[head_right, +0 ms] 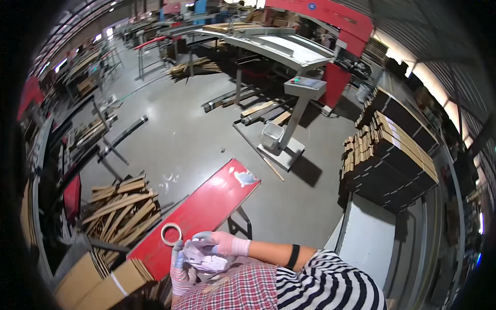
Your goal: The recorder is applying product labels to cardboard boxes and using a tape dispenser to secure them.
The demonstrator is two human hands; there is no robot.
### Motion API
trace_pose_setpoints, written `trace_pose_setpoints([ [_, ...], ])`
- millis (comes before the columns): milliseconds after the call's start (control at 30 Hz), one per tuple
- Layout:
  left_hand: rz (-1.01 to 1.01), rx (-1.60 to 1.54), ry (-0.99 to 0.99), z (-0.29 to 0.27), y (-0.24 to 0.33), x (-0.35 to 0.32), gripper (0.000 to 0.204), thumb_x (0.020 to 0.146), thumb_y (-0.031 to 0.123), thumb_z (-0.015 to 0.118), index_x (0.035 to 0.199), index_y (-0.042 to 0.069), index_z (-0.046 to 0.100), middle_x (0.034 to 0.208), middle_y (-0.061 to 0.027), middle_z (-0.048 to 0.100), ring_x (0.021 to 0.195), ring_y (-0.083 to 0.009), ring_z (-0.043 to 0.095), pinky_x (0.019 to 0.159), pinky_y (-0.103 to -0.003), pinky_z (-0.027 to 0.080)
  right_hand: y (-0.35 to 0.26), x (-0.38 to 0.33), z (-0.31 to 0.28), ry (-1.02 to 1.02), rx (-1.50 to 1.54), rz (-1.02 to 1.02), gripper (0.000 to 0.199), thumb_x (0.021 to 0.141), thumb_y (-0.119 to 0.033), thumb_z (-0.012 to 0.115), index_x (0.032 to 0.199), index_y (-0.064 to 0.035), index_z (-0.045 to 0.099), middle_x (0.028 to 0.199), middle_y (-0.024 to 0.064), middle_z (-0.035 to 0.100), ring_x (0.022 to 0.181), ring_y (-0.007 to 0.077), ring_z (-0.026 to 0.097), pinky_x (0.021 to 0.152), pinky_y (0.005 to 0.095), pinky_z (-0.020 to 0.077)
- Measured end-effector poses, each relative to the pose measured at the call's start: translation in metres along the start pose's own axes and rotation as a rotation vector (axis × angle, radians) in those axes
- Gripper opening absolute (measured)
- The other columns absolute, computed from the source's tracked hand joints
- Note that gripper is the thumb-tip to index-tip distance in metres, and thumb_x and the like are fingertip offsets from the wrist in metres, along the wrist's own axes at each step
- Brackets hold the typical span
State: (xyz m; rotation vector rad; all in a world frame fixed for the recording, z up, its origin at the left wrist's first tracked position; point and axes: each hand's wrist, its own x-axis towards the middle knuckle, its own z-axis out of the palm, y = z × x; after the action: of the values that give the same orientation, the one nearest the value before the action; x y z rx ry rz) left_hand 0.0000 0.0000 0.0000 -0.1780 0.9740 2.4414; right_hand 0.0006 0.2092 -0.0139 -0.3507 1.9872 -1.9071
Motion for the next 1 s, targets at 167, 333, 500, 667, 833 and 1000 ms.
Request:
trace_pose_setpoints([
  [167, -0.172, 0.173, -0.136, 0.065, -0.008, 0.105, 0.054, 0.087, 0.025, 0.065, 0.133, 0.012, 0.04, 0.132, -0.0115, 0.047, 0.124, -0.0276, 0.046, 0.1, -0.045, 0.043, 0.009, -0.02, -0.116, 0.357, -0.275, -0.26, 0.044, 0.089, -0.02, 0.064, 0.13, -0.0095, 0.053, 0.129, 0.0116, 0.053, 0.116, 0.0221, 0.054, 0.101, 0.033, 0.0409],
  [333, -0.15, 0.211, -0.159, 0.142, -0.079, 0.219, 0.06, 0.087, 0.028, 0.066, 0.135, 0.007, 0.038, 0.133, -0.0154, 0.046, 0.122, -0.03, 0.048, 0.104, -0.048, 0.039, 0.014, -0.062, -0.289, 0.526, 0.244, 0.023, 0.06, 0.08, -0.026, 0.077, 0.128, -0.0023, 0.052, 0.118, 0.0053, 0.062, 0.109, 0.0143, 0.057, 0.099, 0.0314, 0.0433],
  [500, -0.035, 0.194, -0.02, 0.179, -0.162, 0.32, 0.059, 0.088, 0.033, 0.065, 0.134, 0.005, 0.04, 0.13, -0.0173, 0.048, 0.117, -0.0291, 0.052, 0.1, -0.044, 0.043, 0.039, -0.034, -0.471, 0.41, 0.172, 0.037, 0.059, 0.081, -0.02, 0.074, 0.131, -0.0021, 0.049, 0.123, 0.0088, 0.059, 0.114, 0.0172, 0.054, 0.102, 0.0323, 0.0406],
  [667, 0.069, 0.445, 0.021, 0.263, -0.172, 0.349, 0.047, 0.093, 0.004, 0.044, 0.139, 0.002, 0.032, 0.129, -0.0164, 0.049, 0.118, -0.0278, 0.051, 0.101, -0.037, 0.043, 0.029, 0.025, -0.541, 0.061, 0.138, 0.004, 0.064, 0.084, -0.025, 0.071, 0.136, -0.001, 0.043, 0.129, 0.0088, 0.055, 0.119, 0.016, 0.049, 0.105, 0.0322, 0.0362],
  [833, 0.163, 0.794, 0.204, 0.259, -0.167, 0.376, 0.039, 0.098, 0.015, 0.042, 0.135, 0.003, 0.038, 0.127, -0.0168, 0.051, 0.116, -0.0274, 0.052, 0.101, -0.037, 0.043, -0.024, 0.101, -0.581, -0.073, 0.212, -0.029, 0.062, 0.084, -0.03, 0.072, 0.131, 0.0005, 0.047, 0.121, 0.0078, 0.059, 0.109, 0.0138, 0.053, 0.096, 0.031, 0.0426],
  [1000, 0.403, 0.109, 0.658, 0.237, -0.135, 0.439, 0.039, 0.094, 0.024, 0.05, 0.125, 0.001, 0.046, 0.119, -0.0186, 0.053, 0.108, -0.0297, 0.056, 0.094, -0.042, 0.046, -0.033, 0.199, -0.653, 0.119, 0.26, 0.018, 0.058, 0.08, -0.03, 0.076, 0.124, -0.0011, 0.052, 0.115, 0.0064, 0.062, 0.104, 0.0145, 0.057, 0.093, 0.0311, 0.0471],
])
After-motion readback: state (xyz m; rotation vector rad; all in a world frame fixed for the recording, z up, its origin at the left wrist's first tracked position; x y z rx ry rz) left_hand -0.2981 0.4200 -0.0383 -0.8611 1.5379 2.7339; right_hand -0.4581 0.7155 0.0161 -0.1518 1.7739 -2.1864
